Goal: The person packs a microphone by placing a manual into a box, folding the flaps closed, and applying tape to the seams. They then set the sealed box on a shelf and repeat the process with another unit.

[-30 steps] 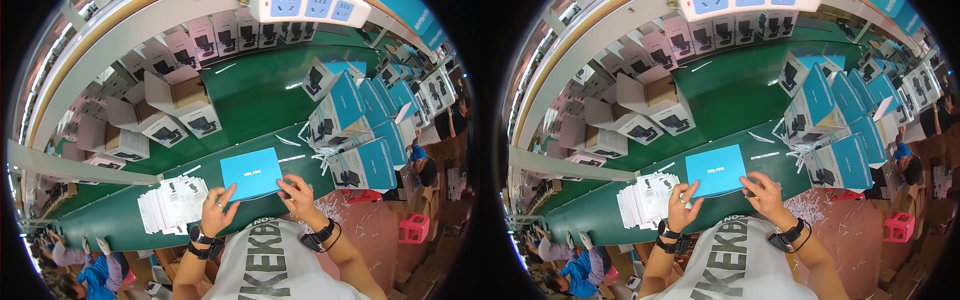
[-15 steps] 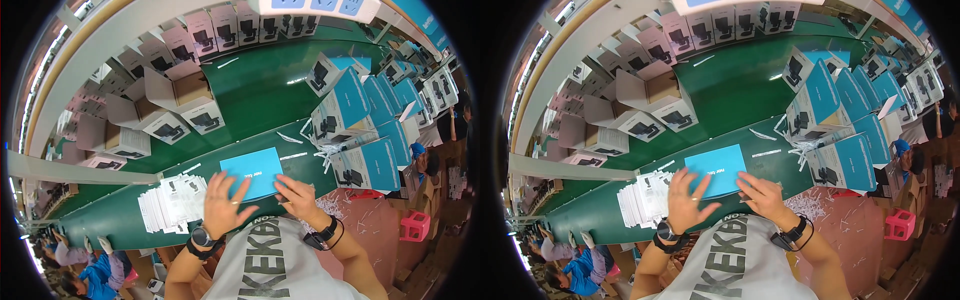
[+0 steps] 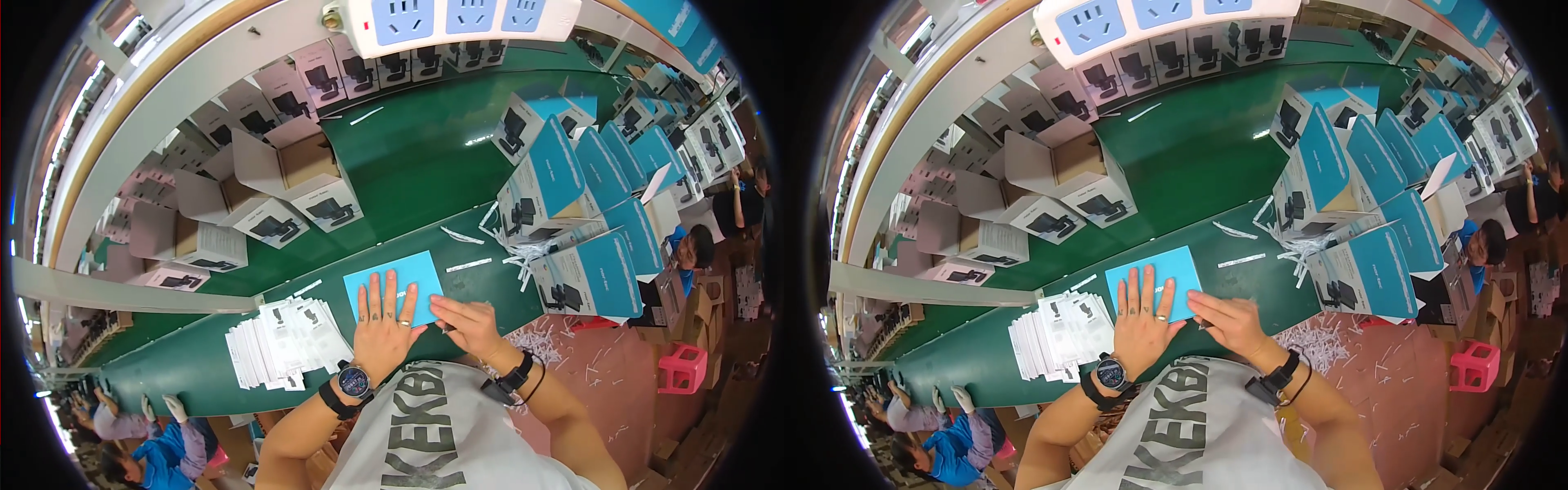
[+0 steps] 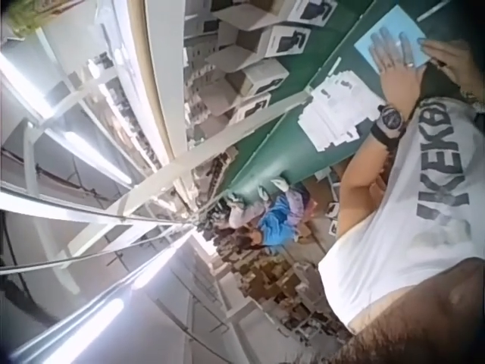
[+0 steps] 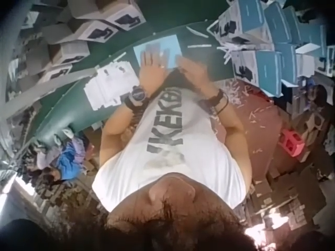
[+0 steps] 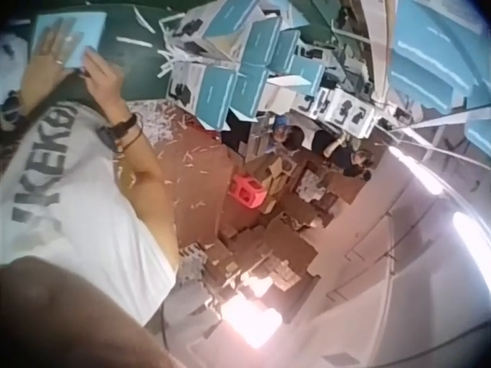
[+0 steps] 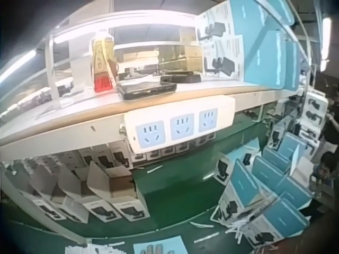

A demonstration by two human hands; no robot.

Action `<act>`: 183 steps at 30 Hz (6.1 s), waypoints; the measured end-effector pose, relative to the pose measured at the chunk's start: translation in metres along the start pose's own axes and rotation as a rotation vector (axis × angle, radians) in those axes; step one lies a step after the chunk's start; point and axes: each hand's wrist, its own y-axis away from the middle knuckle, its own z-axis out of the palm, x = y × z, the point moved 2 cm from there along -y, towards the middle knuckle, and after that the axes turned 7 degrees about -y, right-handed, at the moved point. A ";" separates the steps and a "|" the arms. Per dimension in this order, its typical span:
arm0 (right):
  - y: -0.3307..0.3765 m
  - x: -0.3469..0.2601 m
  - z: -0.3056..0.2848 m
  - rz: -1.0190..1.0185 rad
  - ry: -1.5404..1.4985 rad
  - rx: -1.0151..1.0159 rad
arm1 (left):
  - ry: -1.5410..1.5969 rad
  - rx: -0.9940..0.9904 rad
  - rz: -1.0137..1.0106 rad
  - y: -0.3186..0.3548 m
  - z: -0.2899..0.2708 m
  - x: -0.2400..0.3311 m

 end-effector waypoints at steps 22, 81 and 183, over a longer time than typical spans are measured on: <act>0.157 0.043 -0.162 1.080 -0.427 0.437 | 0.108 0.124 -0.229 -0.325 -0.009 0.041; 0.013 -0.053 0.061 0.675 -0.479 0.172 | -0.404 0.056 -1.183 0.258 0.078 -0.142; -0.091 0.013 0.014 0.104 0.164 -0.045 | 0.156 0.070 -0.113 0.037 -0.003 -0.004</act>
